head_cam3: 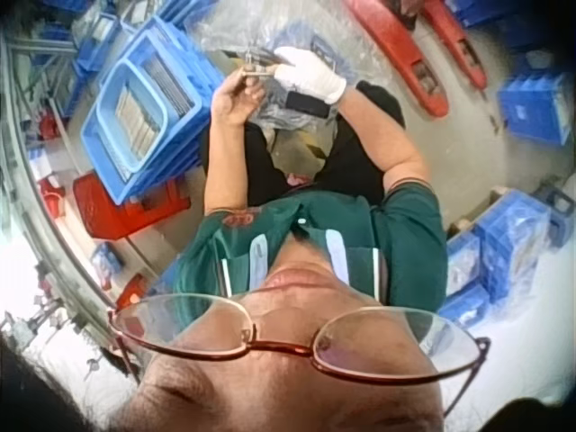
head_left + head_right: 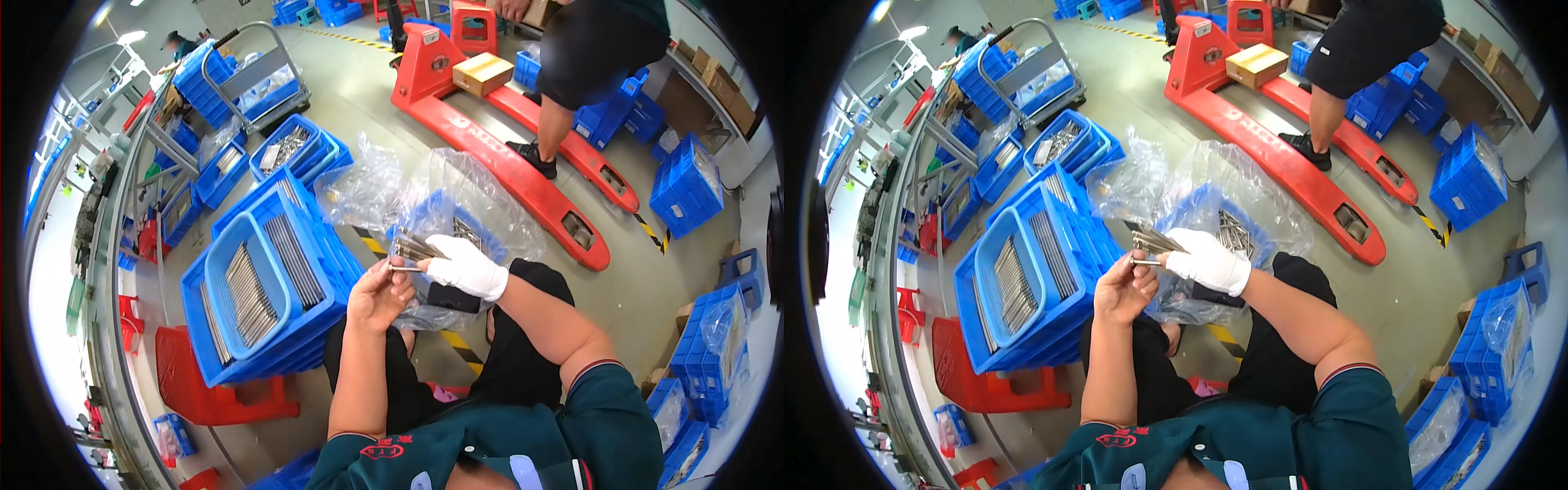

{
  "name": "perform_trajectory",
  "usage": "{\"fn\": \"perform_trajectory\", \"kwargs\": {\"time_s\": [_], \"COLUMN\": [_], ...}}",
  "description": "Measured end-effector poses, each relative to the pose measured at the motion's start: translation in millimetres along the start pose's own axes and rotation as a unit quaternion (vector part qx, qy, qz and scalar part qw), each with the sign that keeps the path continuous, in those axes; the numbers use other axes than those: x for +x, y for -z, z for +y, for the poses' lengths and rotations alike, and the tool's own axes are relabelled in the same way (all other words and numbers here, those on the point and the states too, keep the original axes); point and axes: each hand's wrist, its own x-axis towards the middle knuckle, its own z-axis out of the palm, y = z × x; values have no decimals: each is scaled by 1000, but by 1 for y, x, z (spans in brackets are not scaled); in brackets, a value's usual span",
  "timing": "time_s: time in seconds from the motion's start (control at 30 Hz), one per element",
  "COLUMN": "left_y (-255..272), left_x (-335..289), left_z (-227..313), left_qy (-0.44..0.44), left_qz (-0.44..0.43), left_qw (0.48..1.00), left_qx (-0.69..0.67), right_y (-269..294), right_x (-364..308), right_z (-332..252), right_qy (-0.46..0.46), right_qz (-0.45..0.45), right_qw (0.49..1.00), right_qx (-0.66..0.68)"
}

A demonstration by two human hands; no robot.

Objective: The person sits on a low stool and repeatedly picks up small metal rods from a plastic bag, inspects them, and places them into a blue plastic bin. The person handles the rods one at a time or in small groups, transferring them from the bag to the bin.

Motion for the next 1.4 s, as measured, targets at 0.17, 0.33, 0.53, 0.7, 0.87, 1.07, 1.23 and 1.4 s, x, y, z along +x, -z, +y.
{"fn": "perform_trajectory", "kwargs": {"time_s": [0.17,0.33,0.53,0.7,0.87,1.07,1.23,1.4], "left_y": [-1,3,-11,-11,-8,-8,-9,-5], "left_x": [0,-3,3,1,-6,-4,-3,-1], "left_z": [-3,2,-12,-6,-3,11,8,1], "left_qy": [-18,-14,-142,-143,-130,-165,-179,-153], "left_qz": [7,26,166,185,191,213,212,216], "left_qw": [1000,998,953,925,908,904,907,907], "left_qx": [-17,58,211,301,350,332,316,328], "right_y": [-2,-8,-7,-4,-5,3,-6,-6], "right_x": [1,0,6,5,3,9,4,3], "right_z": [3,3,3,1,4,6,-2,1], "right_qy": [-11,17,-62,-59,-62,-57,-105,-86], "right_qz": [-8,3,42,29,26,35,-11,-26], "right_qw": [999,1000,997,998,997,997,994,991], "right_qx": [30,6,21,15,-30,-49,-35,-99]}}
